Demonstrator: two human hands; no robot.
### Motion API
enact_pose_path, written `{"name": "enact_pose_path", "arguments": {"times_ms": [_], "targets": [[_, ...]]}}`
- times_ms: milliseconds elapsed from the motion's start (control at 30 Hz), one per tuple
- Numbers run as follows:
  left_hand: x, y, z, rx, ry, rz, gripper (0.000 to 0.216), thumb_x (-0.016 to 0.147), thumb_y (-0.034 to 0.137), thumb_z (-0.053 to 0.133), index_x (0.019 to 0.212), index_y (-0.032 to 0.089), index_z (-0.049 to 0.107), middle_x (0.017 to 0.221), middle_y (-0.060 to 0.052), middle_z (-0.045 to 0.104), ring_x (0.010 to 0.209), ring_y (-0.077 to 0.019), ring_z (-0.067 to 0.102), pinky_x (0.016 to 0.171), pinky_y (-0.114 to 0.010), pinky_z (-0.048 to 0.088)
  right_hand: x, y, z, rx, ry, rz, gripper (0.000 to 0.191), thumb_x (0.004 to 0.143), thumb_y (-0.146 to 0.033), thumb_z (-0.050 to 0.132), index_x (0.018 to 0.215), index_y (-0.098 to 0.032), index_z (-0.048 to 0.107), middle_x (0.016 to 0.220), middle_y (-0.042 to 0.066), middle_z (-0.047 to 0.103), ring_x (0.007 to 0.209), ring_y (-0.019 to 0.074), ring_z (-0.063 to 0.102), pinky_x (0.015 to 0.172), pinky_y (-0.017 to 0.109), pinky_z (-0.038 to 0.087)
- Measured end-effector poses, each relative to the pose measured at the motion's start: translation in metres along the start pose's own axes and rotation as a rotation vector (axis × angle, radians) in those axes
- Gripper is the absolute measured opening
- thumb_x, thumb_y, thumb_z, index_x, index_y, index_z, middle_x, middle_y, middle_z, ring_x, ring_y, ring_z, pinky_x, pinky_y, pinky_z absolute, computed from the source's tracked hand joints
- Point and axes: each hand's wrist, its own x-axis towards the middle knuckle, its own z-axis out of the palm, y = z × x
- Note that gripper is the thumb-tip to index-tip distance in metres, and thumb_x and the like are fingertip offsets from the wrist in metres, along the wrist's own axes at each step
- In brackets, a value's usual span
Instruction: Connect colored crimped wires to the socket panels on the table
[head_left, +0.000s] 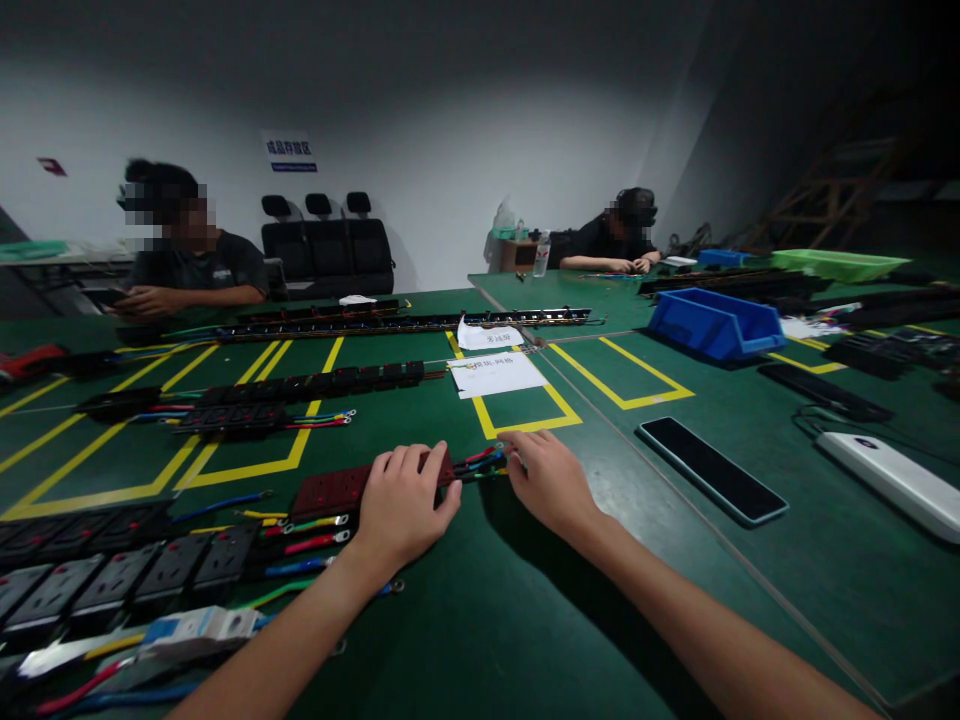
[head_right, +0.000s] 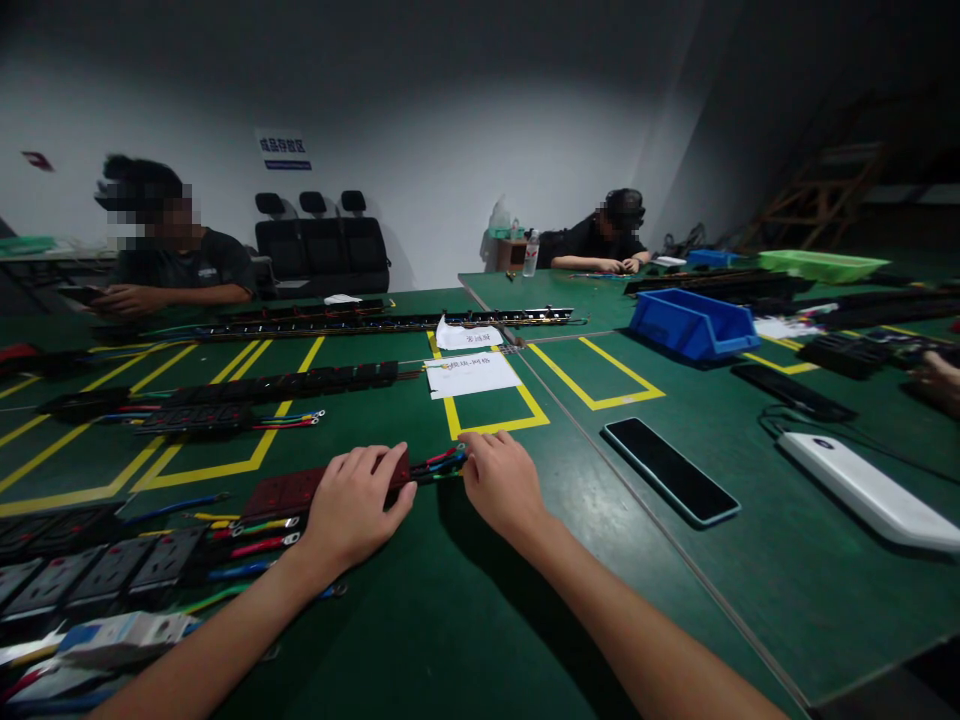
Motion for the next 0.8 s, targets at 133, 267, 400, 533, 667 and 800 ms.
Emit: {"name": "enact_pose_path", "arguments": {"times_ms": [133,267,400,533,667,800], "targets": [[0.0003,0.0002,-0.0011,-0.012,0.002,0.003,0.052,0.097,0.046,0.046,0.136,0.014,0.059,0.12,-0.016,0.066,0.11,-0.0317,0.058,0.094,-0.049,0.044,0.0004,-0.0013,-0.0015,-0.016,-0.047,0.019,0.033,0.093,-0.017,0.048,0.12,-0.021,0.068,0.109,0.006,0.075,0.102,0.023,0.062,0.085,0.033,0.045],[0.0,-0.0004,-0.0007,-0.022,0.018,0.007,0.052,0.096,0.045,0.047,0.136,0.014,0.059,0.119,-0.016,0.066,0.109,-0.0322,0.058,0.094,-0.05,0.044,0.0004,-0.0013,-0.0009,-0.013,-0.067,0.012,0.034,0.092,-0.017,0.05,0.121,-0.021,0.067,0.112,0.006,0.074,0.106,0.0232,0.062,0.088,0.033,0.045],[0.0002,-0.0008,-0.0001,-0.031,0.031,0.005,0.051,0.096,0.045,0.048,0.135,0.015,0.06,0.118,-0.015,0.066,0.108,-0.0318,0.059,0.094,-0.049,0.044,0.0003,-0.0016,-0.0002,-0.002,-0.025,0.016,0.037,0.093,-0.018,0.049,0.127,-0.02,0.064,0.116,0.007,0.073,0.109,0.0231,0.06,0.093,0.034,0.045],[0.0001,-0.0003,-0.0008,-0.019,0.015,0.004,0.051,0.096,0.045,0.048,0.135,0.014,0.059,0.118,-0.015,0.066,0.108,-0.032,0.059,0.093,-0.049,0.044,0.0002,-0.0019,-0.0001,-0.005,-0.067,0.023,0.035,0.092,-0.018,0.05,0.123,-0.02,0.065,0.111,0.007,0.074,0.106,0.0237,0.061,0.088,0.033,0.045],[-0.0011,0.0,-0.0014,-0.009,0.013,0.004,0.051,0.096,0.044,0.048,0.136,0.014,0.059,0.118,-0.015,0.066,0.108,-0.0321,0.059,0.093,-0.049,0.044,0.0002,-0.0008,0.0009,0.003,-0.077,0.022,0.033,0.092,-0.017,0.051,0.121,-0.021,0.066,0.11,0.006,0.074,0.106,0.0232,0.061,0.086,0.032,0.044],[-0.0012,-0.0001,-0.0018,-0.006,0.008,0.006,0.052,0.096,0.044,0.048,0.136,0.013,0.059,0.118,-0.015,0.066,0.108,-0.0316,0.059,0.093,-0.049,0.044,0.0003,-0.0003,0.0026,0.006,-0.071,0.007,0.032,0.091,-0.017,0.051,0.119,-0.021,0.067,0.11,0.006,0.073,0.107,0.0232,0.06,0.088,0.032,0.044]]}}
